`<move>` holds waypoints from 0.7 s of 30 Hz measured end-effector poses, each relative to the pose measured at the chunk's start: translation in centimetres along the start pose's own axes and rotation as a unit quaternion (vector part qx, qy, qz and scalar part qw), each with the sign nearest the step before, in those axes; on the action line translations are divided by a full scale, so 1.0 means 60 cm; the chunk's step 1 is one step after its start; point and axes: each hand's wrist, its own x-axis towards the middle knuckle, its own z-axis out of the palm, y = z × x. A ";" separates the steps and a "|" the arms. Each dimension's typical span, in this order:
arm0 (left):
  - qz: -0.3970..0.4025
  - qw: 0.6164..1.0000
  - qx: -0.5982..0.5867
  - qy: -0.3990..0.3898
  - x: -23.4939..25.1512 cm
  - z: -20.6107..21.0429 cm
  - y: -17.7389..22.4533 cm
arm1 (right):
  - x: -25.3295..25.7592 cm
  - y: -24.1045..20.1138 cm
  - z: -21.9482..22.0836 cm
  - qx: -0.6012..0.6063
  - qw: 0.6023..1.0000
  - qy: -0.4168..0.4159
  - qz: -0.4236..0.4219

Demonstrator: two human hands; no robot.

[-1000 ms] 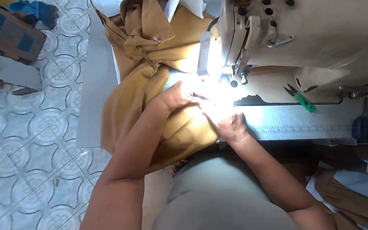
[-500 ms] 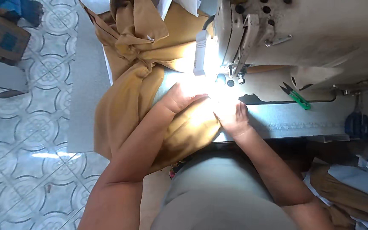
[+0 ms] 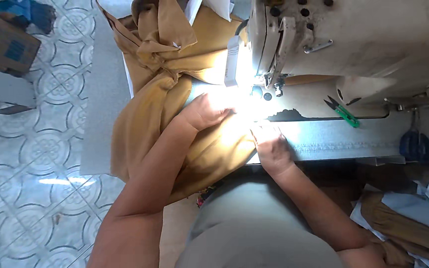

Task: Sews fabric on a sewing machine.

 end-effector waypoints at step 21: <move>-0.062 0.991 -0.063 -0.104 0.026 -0.011 0.019 | -0.007 0.011 -0.018 0.201 0.978 -0.003 0.048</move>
